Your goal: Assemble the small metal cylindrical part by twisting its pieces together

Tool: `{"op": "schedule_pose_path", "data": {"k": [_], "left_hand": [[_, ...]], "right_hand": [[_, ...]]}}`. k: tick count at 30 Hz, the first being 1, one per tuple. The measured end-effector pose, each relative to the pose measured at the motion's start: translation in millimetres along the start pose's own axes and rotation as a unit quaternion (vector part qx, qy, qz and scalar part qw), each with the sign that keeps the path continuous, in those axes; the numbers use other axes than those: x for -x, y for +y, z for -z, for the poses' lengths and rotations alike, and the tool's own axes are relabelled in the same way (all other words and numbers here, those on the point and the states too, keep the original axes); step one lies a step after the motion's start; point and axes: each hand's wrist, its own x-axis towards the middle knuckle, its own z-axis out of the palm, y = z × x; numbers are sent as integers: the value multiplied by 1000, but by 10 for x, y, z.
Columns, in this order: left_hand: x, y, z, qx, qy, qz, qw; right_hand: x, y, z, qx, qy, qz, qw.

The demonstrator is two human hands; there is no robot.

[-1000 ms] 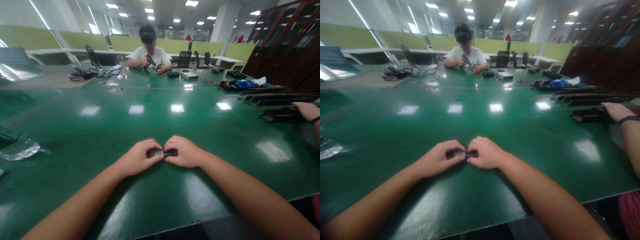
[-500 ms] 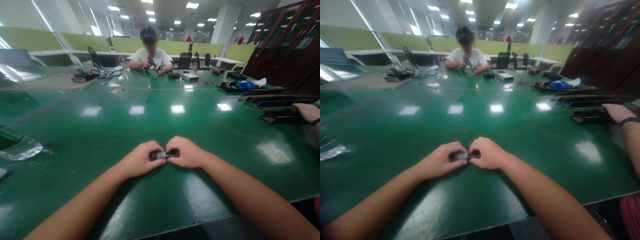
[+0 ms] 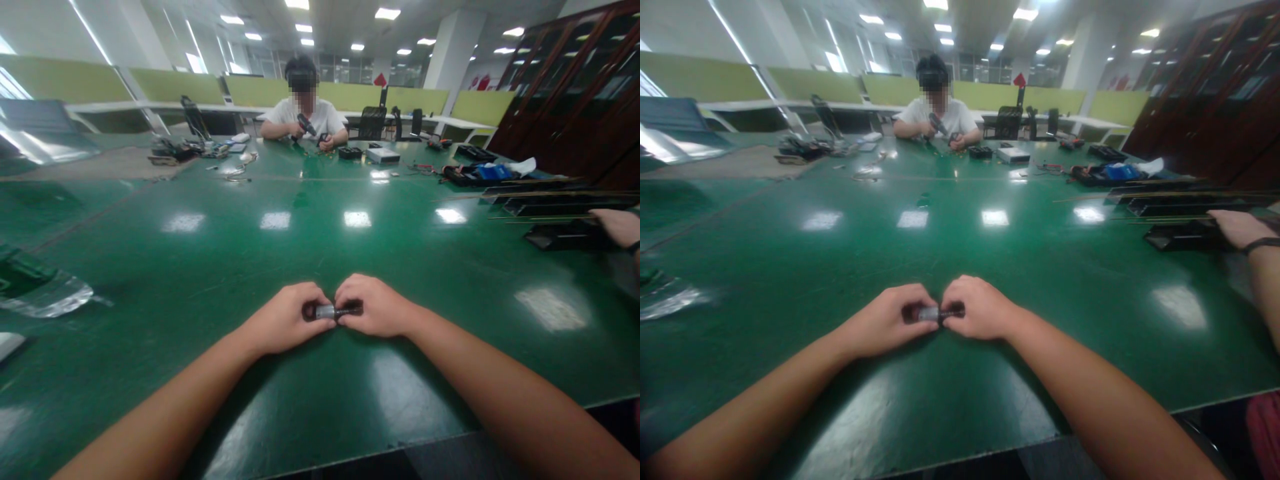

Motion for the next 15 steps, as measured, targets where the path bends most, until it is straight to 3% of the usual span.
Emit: {"op": "schedule_pose_path", "data": {"k": [15], "left_hand": [[-2,-5,0,-7,-5,4,1000]], "right_hand": [[25,18,35,14,-18,-11,1000]]}}
